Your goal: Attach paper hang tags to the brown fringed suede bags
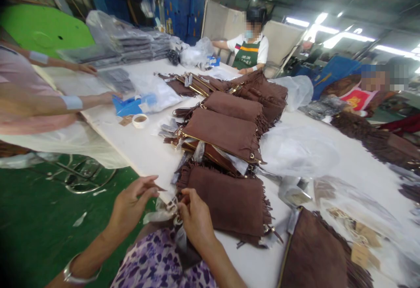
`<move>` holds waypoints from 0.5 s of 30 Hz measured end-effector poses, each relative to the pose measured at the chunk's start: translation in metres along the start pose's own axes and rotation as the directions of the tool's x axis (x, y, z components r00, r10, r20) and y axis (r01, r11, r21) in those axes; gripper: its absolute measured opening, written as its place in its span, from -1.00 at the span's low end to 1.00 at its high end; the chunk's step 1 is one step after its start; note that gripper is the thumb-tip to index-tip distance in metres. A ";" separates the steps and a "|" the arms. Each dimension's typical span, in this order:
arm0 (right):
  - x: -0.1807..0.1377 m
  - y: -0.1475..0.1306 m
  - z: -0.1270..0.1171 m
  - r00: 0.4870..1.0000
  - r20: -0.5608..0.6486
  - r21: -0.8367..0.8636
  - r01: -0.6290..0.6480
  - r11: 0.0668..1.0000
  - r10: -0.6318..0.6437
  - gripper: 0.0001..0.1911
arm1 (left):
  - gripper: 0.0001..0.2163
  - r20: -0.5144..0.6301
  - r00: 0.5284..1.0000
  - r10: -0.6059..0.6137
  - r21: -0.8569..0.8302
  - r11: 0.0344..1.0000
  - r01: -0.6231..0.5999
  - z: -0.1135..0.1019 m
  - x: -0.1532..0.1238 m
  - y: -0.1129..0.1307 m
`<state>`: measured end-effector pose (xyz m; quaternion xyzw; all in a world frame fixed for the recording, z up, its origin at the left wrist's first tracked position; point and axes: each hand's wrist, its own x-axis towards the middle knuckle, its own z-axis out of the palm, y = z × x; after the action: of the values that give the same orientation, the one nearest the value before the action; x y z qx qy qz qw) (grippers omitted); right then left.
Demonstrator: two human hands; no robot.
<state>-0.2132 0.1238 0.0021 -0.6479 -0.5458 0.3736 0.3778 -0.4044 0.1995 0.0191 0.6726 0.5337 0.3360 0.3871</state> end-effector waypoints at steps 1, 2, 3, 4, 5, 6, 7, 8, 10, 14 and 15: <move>0.000 0.002 -0.002 1.000 0.003 -0.004 -0.002 1.000 0.002 -0.77 | -0.80 -0.094 0.995 -0.025 -0.044 0.999 0.021 -0.004 0.001 0.003; -0.001 0.003 -0.005 1.000 -0.001 -0.006 -0.008 1.000 0.008 -0.80 | -0.83 -0.167 0.985 -0.034 -0.097 0.995 0.018 -0.008 0.003 0.006; 0.000 0.004 -0.007 1.000 -0.016 -0.006 -0.014 1.000 0.014 -0.83 | -0.85 -0.222 0.975 -0.029 -0.146 0.989 -0.004 -0.011 0.004 0.009; 0.000 0.003 -0.009 0.999 -0.039 -0.009 -0.017 1.000 0.017 -0.84 | -0.85 -0.253 0.967 -0.018 -0.180 0.983 -0.029 -0.014 0.006 0.011; 0.001 0.002 -0.011 0.997 -0.072 -0.023 -0.009 1.000 0.007 -0.84 | -0.84 -0.254 0.967 -0.013 -0.184 0.982 -0.035 -0.015 0.006 0.012; 0.002 0.001 -0.014 0.994 -0.103 -0.056 0.016 0.998 -0.021 -0.83 | -0.80 -0.237 0.971 -0.017 -0.151 0.988 -0.019 -0.016 0.006 0.012; 0.003 -0.001 -0.016 0.990 -0.126 -0.108 0.054 0.993 -0.067 -0.82 | -0.74 -0.218 0.976 -0.029 -0.084 0.996 0.011 -0.015 0.004 0.009; 0.003 -0.003 -0.018 0.984 -0.134 -0.175 0.097 0.980 -0.121 -0.81 | -0.66 -0.202 0.978 -0.041 -0.001 0.999 0.042 -0.013 0.002 0.005; 0.001 -0.004 -0.024 0.971 -0.119 -0.312 0.160 0.936 -0.205 -0.77 | -0.53 -0.204 0.978 -0.034 0.148 0.987 0.065 -0.005 -0.007 -0.007; -0.019 0.008 -0.046 0.952 -0.200 -0.551 0.087 0.830 -0.233 -0.70 | -0.70 0.031 0.992 0.125 0.294 0.947 -0.129 0.023 -0.029 -0.024; -0.027 0.013 -0.054 0.945 -0.231 -0.607 0.046 0.793 -0.232 -0.65 | -0.73 0.145 0.975 0.166 0.318 0.926 -0.205 0.031 -0.033 -0.024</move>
<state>-0.1629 0.0911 0.0155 -0.7389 -0.6195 0.0545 0.2593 -0.3953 0.1655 -0.0180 0.7939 0.4932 0.2370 0.2652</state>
